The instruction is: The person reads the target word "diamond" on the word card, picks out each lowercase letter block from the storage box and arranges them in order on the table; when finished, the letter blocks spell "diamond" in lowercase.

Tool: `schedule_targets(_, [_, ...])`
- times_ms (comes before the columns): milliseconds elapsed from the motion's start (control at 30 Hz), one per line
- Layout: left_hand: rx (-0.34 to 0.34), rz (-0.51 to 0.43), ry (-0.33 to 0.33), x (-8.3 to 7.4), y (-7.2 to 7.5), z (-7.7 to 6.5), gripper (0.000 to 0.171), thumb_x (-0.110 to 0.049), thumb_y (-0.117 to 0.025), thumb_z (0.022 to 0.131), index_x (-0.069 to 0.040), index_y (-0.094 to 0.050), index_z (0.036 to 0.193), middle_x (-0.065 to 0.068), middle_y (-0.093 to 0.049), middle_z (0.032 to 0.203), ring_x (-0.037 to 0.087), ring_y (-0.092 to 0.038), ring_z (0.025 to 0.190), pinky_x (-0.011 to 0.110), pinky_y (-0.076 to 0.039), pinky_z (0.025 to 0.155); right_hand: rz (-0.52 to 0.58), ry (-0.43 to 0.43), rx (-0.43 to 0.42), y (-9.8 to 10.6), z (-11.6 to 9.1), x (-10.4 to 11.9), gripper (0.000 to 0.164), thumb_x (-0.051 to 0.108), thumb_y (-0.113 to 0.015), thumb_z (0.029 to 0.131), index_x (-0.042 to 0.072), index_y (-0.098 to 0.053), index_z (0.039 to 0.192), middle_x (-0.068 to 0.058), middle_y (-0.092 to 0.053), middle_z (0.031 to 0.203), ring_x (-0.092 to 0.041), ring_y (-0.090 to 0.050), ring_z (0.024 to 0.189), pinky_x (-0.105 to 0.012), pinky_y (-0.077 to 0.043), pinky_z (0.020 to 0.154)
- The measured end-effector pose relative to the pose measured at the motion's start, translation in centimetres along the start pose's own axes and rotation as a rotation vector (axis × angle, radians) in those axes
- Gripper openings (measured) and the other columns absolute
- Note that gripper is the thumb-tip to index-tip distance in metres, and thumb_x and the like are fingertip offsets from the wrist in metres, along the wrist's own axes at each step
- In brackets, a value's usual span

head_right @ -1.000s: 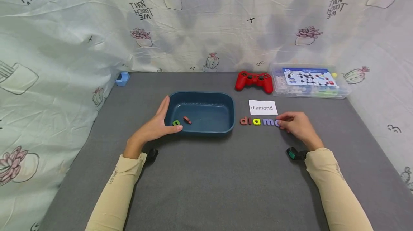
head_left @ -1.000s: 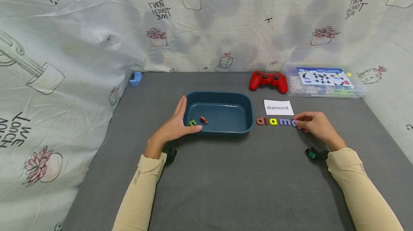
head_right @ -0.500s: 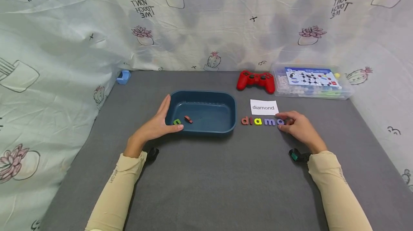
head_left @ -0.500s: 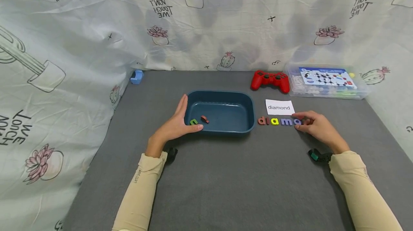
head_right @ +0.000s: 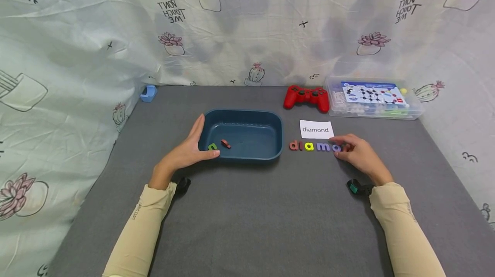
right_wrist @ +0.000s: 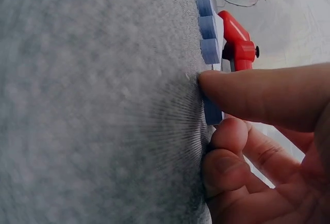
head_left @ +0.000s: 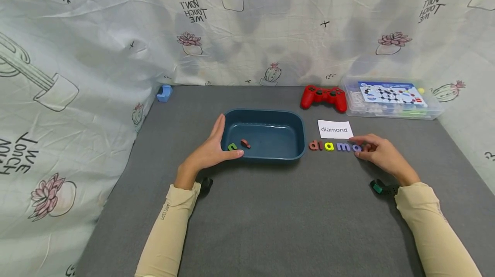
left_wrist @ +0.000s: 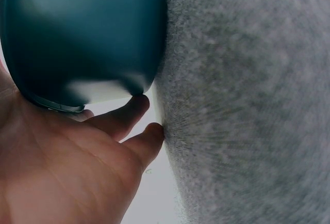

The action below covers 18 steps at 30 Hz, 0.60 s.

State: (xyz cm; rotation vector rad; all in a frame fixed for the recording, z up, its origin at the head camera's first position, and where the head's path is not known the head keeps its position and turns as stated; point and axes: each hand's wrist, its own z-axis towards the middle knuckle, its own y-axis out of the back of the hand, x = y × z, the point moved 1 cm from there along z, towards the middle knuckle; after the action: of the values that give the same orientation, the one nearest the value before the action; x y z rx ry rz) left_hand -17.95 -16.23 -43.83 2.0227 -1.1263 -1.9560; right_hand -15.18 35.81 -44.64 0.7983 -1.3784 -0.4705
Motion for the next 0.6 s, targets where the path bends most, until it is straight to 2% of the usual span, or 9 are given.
schedule_targets(267, [-0.003,-0.007,-0.011,0.14,-0.11,0.12,0.138,-0.071,-0.079,0.084,-0.022,0.016,0.171,-0.004,0.023,0.176,0.035,0.003,0.163,0.071,-0.014,0.122,0.014,-0.01,0.007,0.02,-0.17,-0.29,0.04,0.0,-0.077,0.096,-0.003,-0.069,0.136,-0.014,-0.057,0.102,-0.014,-0.05,0.079,-0.027,-0.041,0.061])
schedule_targets(433, [-0.004,0.007,-0.01,0.12,-0.03,0.1,0.137,-0.07,-0.079,0.084,-0.022,0.016,0.171,-0.003,0.023,0.176,0.037,0.002,0.163,0.072,-0.015,0.122,0.045,-0.048,0.014,0.13,-0.1,-0.47,0.047,0.006,-0.077,0.099,-0.003,-0.064,0.143,-0.012,-0.06,0.099,-0.013,-0.052,0.076,-0.027,-0.042,0.061])
schedule_targets(533, [0.0,0.001,-0.011,0.11,-0.04,0.09,0.136,-0.067,-0.08,0.086,-0.022,0.016,0.171,-0.003,0.023,0.176,0.035,0.002,0.163,0.07,-0.015,0.123,0.145,-0.11,-0.009,0.3,-0.1,-0.43,0.049,0.014,-0.073,0.104,-0.002,-0.059,0.148,-0.005,-0.064,0.107,-0.013,-0.056,0.076,-0.027,-0.046,0.062])
schedule_targets(600, [0.002,-0.007,-0.014,0.07,-0.09,0.04,0.135,-0.065,-0.08,0.087,-0.022,0.017,0.171,-0.004,0.023,0.176,0.034,0.002,0.163,0.068,-0.016,0.123,0.286,-0.155,-0.044,0.42,-0.03,-0.24,0.046,0.018,-0.07,0.106,0.001,-0.06,0.147,0.002,-0.066,0.114,-0.012,-0.06,0.08,-0.026,-0.05,0.065])
